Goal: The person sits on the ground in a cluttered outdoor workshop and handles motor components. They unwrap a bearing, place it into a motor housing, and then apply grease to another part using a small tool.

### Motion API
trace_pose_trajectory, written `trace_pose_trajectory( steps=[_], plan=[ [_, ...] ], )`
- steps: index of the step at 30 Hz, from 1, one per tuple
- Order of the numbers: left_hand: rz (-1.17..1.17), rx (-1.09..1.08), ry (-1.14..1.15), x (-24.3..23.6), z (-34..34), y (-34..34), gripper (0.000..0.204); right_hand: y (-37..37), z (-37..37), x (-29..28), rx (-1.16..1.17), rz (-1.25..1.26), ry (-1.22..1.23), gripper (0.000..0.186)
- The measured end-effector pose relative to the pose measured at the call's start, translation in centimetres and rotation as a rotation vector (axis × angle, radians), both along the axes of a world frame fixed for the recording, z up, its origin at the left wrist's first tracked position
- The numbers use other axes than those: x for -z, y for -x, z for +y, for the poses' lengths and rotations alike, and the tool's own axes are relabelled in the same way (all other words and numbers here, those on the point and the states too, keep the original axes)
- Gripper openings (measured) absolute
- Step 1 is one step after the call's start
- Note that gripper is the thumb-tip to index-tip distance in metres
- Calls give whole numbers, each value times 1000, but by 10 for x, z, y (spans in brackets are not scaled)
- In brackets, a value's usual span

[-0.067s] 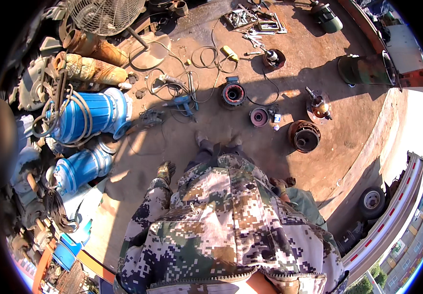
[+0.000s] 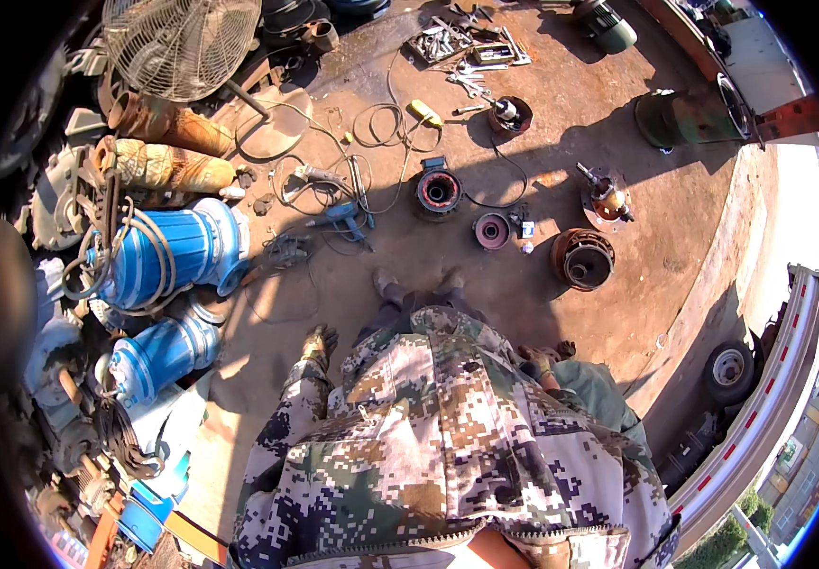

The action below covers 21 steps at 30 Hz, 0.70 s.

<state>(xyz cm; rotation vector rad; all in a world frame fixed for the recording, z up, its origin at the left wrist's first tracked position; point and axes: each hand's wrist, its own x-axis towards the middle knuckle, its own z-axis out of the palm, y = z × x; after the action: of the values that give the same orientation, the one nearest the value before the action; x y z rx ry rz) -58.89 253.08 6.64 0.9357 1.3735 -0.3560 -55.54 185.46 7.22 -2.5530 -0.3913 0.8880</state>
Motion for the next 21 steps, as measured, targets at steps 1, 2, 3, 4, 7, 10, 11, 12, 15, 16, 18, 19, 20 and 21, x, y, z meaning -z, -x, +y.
trace_pose_trajectory(
  steps=[1,2,3,4,7,10,11,12,15,16,18,19,20,21],
  plan=[
    [-8,-9,20,-1,-11,-11,44,3,-7,1,33,36,52,54],
    [-14,-20,40,-2,-23,-21,42,1,-14,3,66,74,103,61],
    [-24,13,61,0,-29,-28,41,-1,-16,9,97,115,140,68],
    [-32,45,83,2,-35,-35,40,-5,-21,13,128,158,177,76],
    [-7,96,87,7,-7,-21,54,-23,7,-5,-314,101,293,74],
    [-7,137,112,14,2,-21,63,-27,10,11,364,288,-120,67],
    [-12,155,124,16,-3,-30,63,-23,6,15,772,411,-348,64],
    [-5,171,117,11,-5,-36,63,-22,9,9,796,391,-363,60],
    [-1,193,84,-1,-10,-46,62,-28,21,-14,634,246,-273,45],
    [-4,188,74,-2,-6,-45,62,-34,29,-24,445,150,-159,40],
    [21,231,75,-1,-6,-55,62,-37,37,-48,177,26,34,31],
    [40,251,76,-3,-7,-57,62,-40,40,-63,109,-16,88,27],
    [43,287,79,-4,-14,-73,62,-31,28,-56,143,-59,83,26],
    [55,338,91,-5,-25,-87,62,-18,19,-49,175,-101,79,24]
  ],
)
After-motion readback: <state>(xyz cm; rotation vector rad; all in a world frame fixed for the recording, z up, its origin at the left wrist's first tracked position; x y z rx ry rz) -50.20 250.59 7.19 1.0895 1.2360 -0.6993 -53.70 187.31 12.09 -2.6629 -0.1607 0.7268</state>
